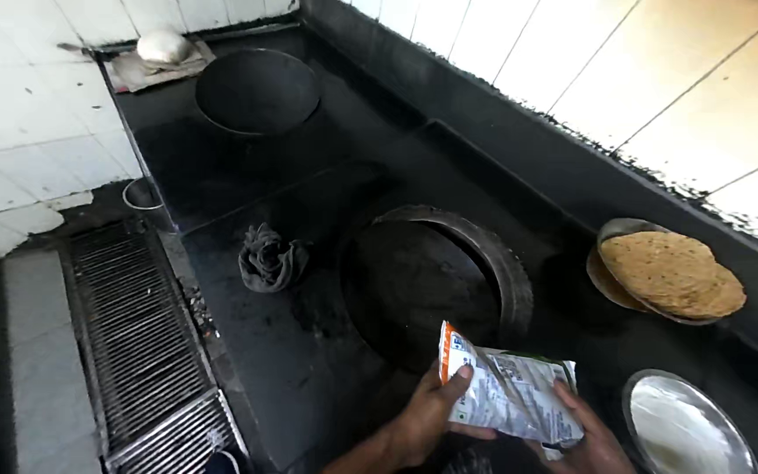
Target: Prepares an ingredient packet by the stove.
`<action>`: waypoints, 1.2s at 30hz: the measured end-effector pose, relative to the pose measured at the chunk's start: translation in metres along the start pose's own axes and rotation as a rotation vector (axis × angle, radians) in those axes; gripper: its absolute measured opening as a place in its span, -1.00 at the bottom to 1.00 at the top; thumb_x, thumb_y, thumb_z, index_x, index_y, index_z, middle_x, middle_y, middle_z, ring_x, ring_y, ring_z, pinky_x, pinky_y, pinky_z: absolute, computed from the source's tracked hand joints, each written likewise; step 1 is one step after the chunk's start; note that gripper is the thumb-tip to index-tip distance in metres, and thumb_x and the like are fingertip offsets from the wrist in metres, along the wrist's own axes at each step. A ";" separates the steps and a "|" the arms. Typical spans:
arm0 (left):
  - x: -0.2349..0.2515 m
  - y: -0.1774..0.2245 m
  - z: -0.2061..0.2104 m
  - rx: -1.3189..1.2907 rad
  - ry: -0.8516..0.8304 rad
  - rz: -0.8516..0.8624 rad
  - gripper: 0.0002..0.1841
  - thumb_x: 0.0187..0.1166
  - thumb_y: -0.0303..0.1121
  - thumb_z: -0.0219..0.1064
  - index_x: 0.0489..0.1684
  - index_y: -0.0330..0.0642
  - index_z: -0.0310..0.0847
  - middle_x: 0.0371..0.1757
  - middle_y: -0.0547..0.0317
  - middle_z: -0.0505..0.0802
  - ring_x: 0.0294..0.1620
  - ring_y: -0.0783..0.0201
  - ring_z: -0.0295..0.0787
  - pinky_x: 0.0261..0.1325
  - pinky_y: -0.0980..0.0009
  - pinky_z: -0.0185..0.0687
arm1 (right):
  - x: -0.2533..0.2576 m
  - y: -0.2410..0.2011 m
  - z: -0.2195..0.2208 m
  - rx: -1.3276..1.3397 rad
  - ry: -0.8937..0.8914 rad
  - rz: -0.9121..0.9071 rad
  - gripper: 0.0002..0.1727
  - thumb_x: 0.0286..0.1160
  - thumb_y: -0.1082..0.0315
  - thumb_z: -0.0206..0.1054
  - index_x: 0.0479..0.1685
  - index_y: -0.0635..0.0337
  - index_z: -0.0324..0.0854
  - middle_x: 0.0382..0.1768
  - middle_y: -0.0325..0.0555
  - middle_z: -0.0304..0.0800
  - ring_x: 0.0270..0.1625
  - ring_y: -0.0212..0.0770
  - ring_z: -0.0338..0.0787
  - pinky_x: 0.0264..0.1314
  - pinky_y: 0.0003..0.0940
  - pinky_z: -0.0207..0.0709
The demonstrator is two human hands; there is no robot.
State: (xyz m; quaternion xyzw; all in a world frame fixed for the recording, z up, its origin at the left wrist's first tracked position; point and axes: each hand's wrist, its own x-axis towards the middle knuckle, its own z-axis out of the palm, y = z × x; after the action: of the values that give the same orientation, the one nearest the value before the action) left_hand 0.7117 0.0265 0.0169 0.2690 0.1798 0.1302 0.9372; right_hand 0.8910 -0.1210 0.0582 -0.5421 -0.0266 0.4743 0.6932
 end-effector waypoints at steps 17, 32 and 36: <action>-0.012 -0.007 0.015 -0.091 0.079 -0.020 -0.47 0.88 -0.13 0.04 0.68 -0.22 0.09 0.17 -0.17 0.83 0.10 -0.07 0.90 0.09 -0.01 0.90 | -0.007 -0.014 0.001 -0.069 -0.021 -0.004 -0.52 0.92 0.08 -0.20 0.13 0.04 0.66 -0.05 -0.11 0.92 0.04 -0.20 0.91 0.07 -0.04 0.85; -0.014 0.044 0.009 -0.112 0.159 0.103 -0.53 0.90 -0.15 -0.01 0.60 -0.30 0.23 0.18 -0.19 0.83 0.10 -0.09 0.90 0.09 -0.04 0.91 | 0.020 -0.026 0.059 -0.134 -0.019 0.072 -0.49 0.90 -0.01 -0.19 0.32 0.11 0.56 0.04 0.04 0.88 0.04 -0.04 0.92 -0.07 0.03 0.86; 0.002 0.055 0.016 -0.076 0.096 0.098 -0.53 0.90 -0.14 -0.02 0.57 -0.31 0.27 0.18 -0.18 0.84 0.08 -0.07 0.91 0.07 0.00 0.92 | 0.019 -0.037 0.054 -0.076 -0.038 0.020 -0.51 0.90 -0.01 -0.15 0.32 0.09 0.58 0.07 0.04 0.88 0.08 -0.03 0.92 0.00 0.05 0.86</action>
State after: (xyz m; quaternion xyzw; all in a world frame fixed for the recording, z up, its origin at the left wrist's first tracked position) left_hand 0.7122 0.0652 0.0595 0.2349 0.2058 0.1955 0.9296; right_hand 0.8949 -0.0674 0.1004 -0.5592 -0.0522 0.4900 0.6667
